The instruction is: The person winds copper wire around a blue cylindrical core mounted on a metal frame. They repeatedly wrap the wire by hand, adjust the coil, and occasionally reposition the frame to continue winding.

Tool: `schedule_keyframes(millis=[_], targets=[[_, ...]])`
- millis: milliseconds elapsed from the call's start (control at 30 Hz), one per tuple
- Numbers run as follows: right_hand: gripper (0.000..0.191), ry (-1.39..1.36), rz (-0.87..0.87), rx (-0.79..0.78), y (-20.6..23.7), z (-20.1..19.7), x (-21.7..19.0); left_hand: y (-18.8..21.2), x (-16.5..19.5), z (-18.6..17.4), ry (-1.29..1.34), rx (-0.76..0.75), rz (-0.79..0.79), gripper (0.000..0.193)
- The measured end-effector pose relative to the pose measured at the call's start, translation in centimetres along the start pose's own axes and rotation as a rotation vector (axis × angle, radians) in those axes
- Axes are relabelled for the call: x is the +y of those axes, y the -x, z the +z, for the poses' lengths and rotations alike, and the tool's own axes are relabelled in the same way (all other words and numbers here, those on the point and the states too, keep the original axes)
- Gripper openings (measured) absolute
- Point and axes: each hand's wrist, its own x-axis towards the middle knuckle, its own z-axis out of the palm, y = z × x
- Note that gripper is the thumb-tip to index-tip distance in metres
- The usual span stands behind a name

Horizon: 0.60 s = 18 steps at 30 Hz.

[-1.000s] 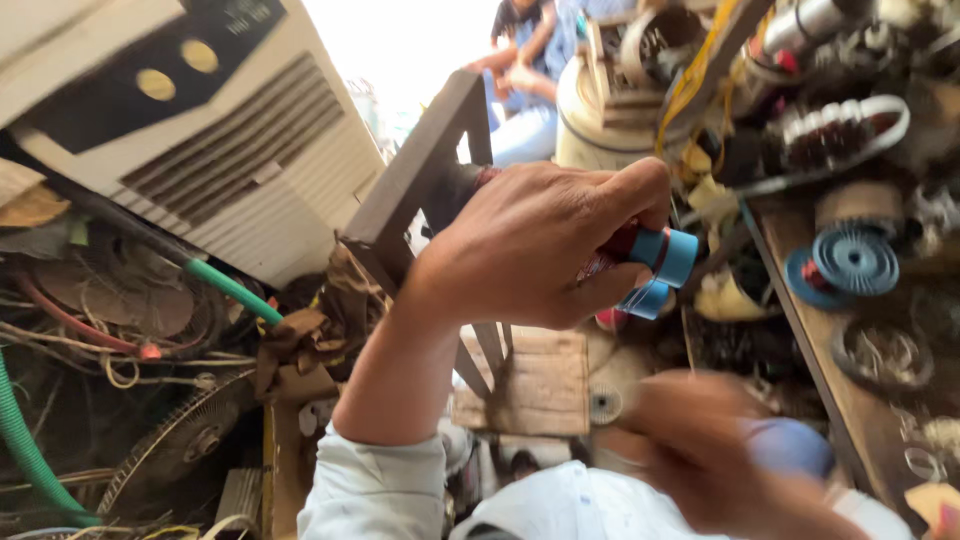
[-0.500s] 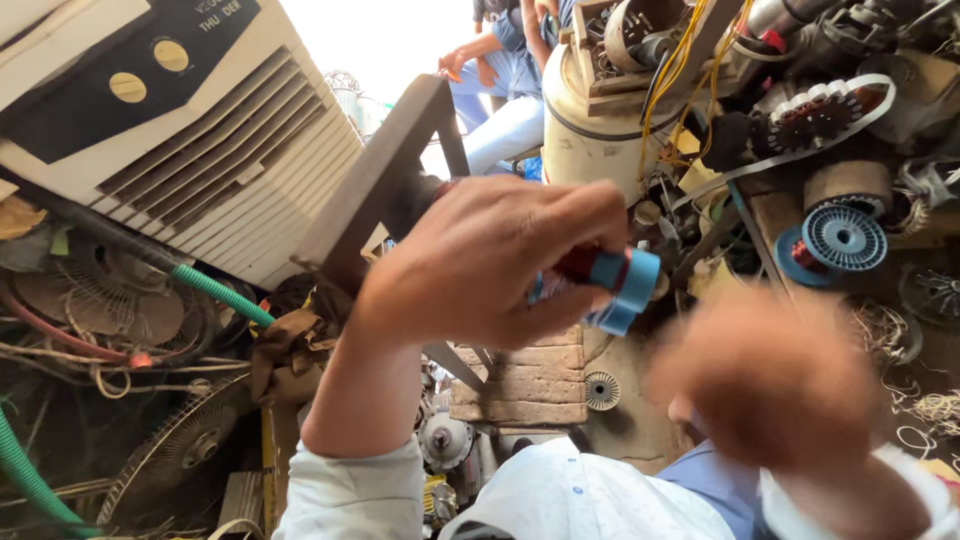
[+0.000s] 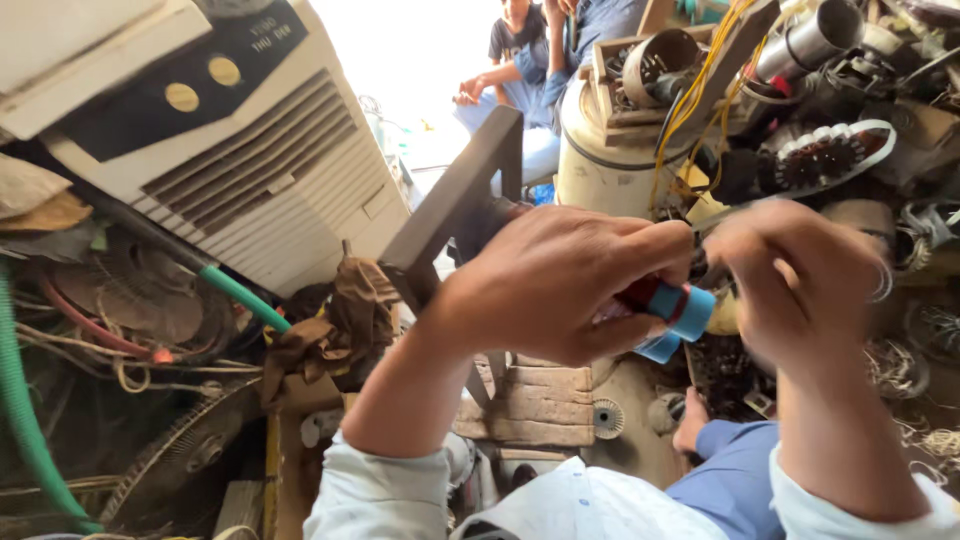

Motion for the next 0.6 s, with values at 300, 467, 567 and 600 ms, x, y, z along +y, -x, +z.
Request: schedule_keyframes(millis=[300, 467, 567, 600], targets=[[0.008, 0.606, -0.044, -0.38, 8.1, 0.6, -4.7, 0.0, -0.1, 0.2, -0.019, 0.093, 0.017, 0.032], [0.022, -0.239, 0.209, 0.033, 0.8, 1.2, 1.7, 0.7, 1.0, 0.0, 0.022, 0.08, 0.051, 0.038], [0.013, -0.019, 0.284, -0.132, 4.8, 6.6, -0.1, 0.6, 0.9, -0.3, -0.063, 0.092, -0.02, 0.039], [0.01, 0.055, 0.308, -0.193, 6.7, 7.5, -1.7, 0.6, 0.8, -0.4, -0.061, 0.114, -0.009, 0.041]])
